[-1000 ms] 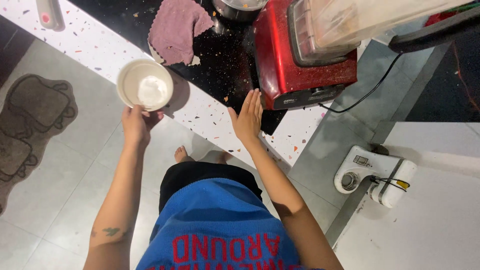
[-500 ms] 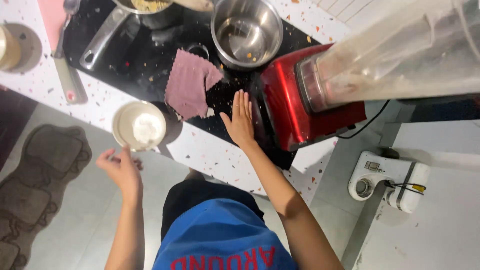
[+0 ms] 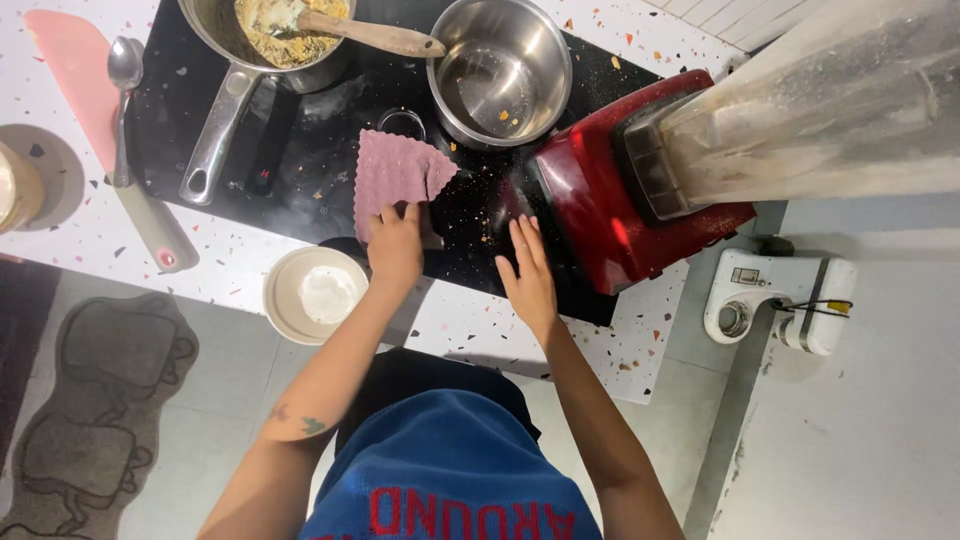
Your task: Preparing and blending crushed crackers in a blender.
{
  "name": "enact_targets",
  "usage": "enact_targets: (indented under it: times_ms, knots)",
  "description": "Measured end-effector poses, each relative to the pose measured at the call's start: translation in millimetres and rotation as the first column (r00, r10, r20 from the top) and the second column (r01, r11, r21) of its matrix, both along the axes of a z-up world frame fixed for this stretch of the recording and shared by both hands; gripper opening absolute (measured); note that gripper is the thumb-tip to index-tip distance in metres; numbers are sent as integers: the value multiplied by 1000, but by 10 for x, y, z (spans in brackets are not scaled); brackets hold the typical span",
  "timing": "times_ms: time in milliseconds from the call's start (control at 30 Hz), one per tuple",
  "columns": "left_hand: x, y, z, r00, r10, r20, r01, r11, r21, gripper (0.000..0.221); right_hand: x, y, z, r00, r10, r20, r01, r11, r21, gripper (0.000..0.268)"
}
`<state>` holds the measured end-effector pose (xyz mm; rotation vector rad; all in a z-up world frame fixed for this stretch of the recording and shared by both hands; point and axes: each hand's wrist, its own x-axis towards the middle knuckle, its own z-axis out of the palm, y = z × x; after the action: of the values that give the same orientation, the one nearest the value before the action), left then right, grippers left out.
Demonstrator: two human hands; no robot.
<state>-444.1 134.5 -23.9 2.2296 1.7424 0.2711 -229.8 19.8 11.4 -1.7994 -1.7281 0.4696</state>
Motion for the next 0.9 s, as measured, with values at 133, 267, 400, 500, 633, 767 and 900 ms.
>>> enact_targets:
  times_ms: [133, 267, 400, 500, 633, 767, 900]
  knots:
    - [-313, 274, 213, 982, 26, 186, -18, 999, -41, 33, 88, -566, -9, 986, -146, -75, 149, 988, 42, 48]
    - [-556, 515, 795, 966, 44, 257, -92, 979, 179, 28, 108, -931, -69, 969, -243, -48, 246, 965, 89, 41]
    - [-401, 499, 840, 969, 76, 235, -155, 928, 340, 42, 205, -1248, -273, 922, -386, -6, 386, 920, 72, 22]
    - [-51, 100, 1087, 979, -35, 200, -51, 912, 407, 62, 385, -1359, -388, 891, -452, -49, 453, 892, -2, 13]
    - [586, -708, 1214, 869, -211, 448, 124, 968, 217, 61, 519, -1313, -92, 962, -242, -128, 249, 968, 37, 26]
    - [1267, -1509, 1161, 776, -234, 586, 161, 971, 174, 56, 806, -1380, 537, 998, -39, -50, 45, 991, 124, 47]
    - [2027, -2315, 1019, 718, -171, 674, 103, 985, 140, 51, 1630, -2178, 417, 972, 183, -145, -169, 981, 99, 53]
